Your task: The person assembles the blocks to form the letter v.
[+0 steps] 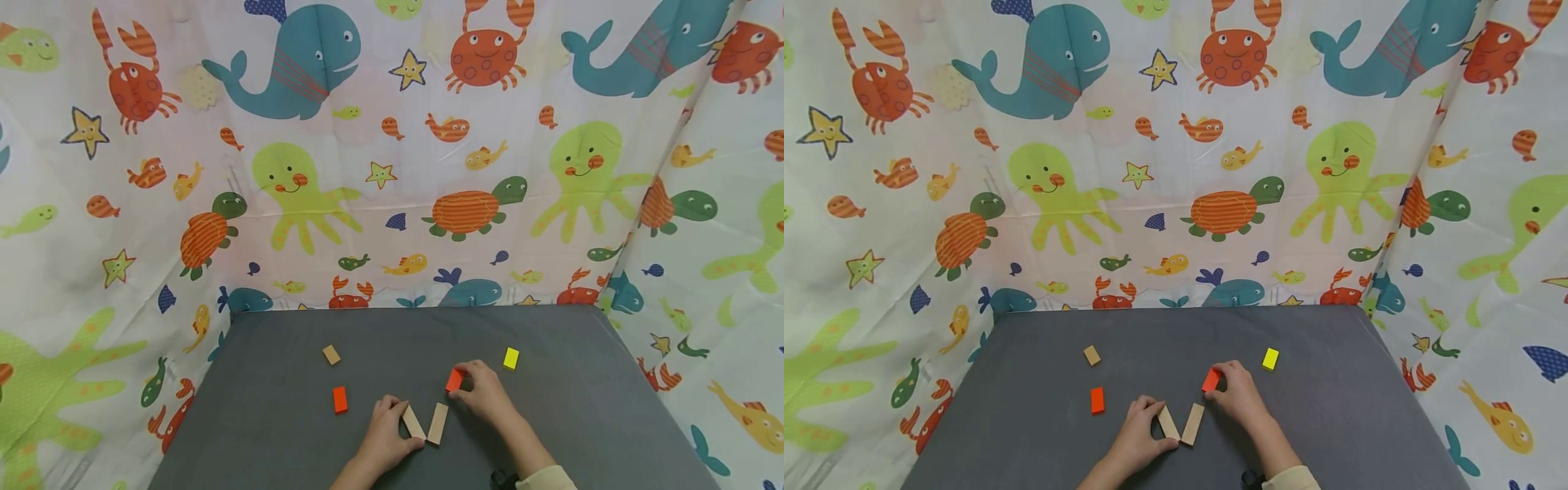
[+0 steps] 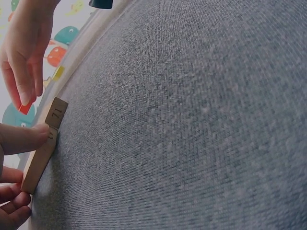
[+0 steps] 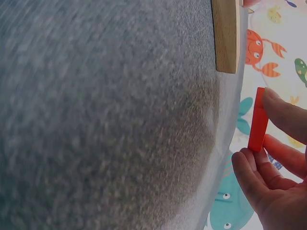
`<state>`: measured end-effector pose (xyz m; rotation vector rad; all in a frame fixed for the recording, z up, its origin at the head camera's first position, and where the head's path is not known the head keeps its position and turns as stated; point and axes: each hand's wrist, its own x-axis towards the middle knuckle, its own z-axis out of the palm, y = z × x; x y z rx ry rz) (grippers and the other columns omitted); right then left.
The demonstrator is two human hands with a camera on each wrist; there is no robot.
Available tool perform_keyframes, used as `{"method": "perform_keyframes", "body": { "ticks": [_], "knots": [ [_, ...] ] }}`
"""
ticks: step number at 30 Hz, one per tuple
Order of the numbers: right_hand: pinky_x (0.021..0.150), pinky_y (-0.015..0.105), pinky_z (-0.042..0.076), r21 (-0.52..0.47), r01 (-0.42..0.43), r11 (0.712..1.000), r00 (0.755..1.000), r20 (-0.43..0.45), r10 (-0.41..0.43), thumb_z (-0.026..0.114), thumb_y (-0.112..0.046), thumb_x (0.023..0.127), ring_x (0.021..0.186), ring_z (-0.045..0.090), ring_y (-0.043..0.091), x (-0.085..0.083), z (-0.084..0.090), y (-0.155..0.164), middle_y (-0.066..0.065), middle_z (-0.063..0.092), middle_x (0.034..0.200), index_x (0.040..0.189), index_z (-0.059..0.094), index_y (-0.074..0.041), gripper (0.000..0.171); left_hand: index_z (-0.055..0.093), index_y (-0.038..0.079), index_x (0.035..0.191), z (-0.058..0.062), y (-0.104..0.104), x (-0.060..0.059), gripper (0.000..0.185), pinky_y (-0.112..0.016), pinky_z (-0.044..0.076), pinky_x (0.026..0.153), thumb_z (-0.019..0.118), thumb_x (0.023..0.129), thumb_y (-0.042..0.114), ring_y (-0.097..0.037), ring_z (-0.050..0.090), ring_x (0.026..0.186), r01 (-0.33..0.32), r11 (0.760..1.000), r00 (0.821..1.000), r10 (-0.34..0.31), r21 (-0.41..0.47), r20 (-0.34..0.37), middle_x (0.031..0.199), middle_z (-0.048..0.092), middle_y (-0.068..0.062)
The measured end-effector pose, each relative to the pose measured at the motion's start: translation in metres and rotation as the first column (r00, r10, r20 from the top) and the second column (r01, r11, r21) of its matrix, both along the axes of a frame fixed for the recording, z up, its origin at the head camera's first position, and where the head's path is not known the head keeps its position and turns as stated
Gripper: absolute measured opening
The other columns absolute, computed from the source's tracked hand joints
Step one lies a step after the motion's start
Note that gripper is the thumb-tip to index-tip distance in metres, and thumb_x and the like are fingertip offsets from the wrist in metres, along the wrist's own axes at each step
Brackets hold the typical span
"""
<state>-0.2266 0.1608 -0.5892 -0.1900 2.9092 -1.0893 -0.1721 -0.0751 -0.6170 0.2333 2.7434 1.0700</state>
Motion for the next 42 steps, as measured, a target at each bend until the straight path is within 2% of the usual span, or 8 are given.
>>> {"method": "perform_keyframes", "body": {
  "ticks": [11, 25, 32, 42],
  "knots": [
    [0.09, 0.048, 0.053, -0.012, -0.023, 1.0, 1.0, 0.01, 0.023, 0.09, -0.019, 0.075, 0.1, 0.061, 0.024, -0.001, -0.004, -0.006, 0.011, 0.064, 0.12, 0.124, 0.069, -0.006, 0.054, 0.063, 0.0, 0.132, 0.003, 0.001, 0.0, 0.076, -0.045, 0.049, 0.089, 0.093, 0.071, 0.035, -0.019, 0.045, 0.104, 0.0, 1.0, 1.0, 0.0, 0.008, 0.004, 0.114, 0.051, 0.0],
    [0.088, 0.046, 0.054, -0.027, -0.045, 0.999, 0.998, 0.031, 0.046, 0.091, -0.017, 0.074, 0.098, 0.062, 0.022, 0.0, -0.01, -0.01, 0.009, 0.064, 0.118, 0.122, 0.07, -0.006, 0.054, 0.063, 0.0, 0.132, 0.001, 0.001, 0.002, 0.077, -0.04, 0.049, 0.089, 0.093, 0.071, 0.035, -0.017, 0.044, 0.101, 0.006, 1.0, 1.0, -0.006, -0.005, -0.021, 0.112, 0.05, 0.001],
    [0.089, 0.046, 0.055, -0.027, -0.062, 0.998, 0.996, 0.061, 0.063, 0.091, -0.017, 0.073, 0.099, 0.062, 0.021, -0.003, -0.014, -0.011, 0.008, 0.064, 0.116, 0.121, 0.07, -0.007, 0.053, 0.063, -0.001, 0.133, 0.003, 0.001, 0.002, 0.076, -0.042, 0.048, 0.09, 0.092, 0.072, 0.035, -0.018, 0.044, 0.102, 0.0, 1.0, 1.0, 0.0, 0.002, -0.001, 0.111, 0.049, 0.001],
    [0.087, 0.045, 0.055, -0.037, -0.1, 0.994, 0.993, 0.054, 0.102, 0.092, -0.016, 0.071, 0.097, 0.063, 0.021, -0.002, -0.019, -0.01, 0.007, 0.064, 0.113, 0.118, 0.071, -0.006, 0.052, 0.063, -0.001, 0.133, 0.002, 0.001, 0.002, 0.076, -0.042, 0.048, 0.089, 0.092, 0.072, 0.034, -0.017, 0.043, 0.102, -0.002, 1.0, 1.0, 0.002, -0.006, 0.009, 0.112, 0.049, 0.001]
  ]
}}
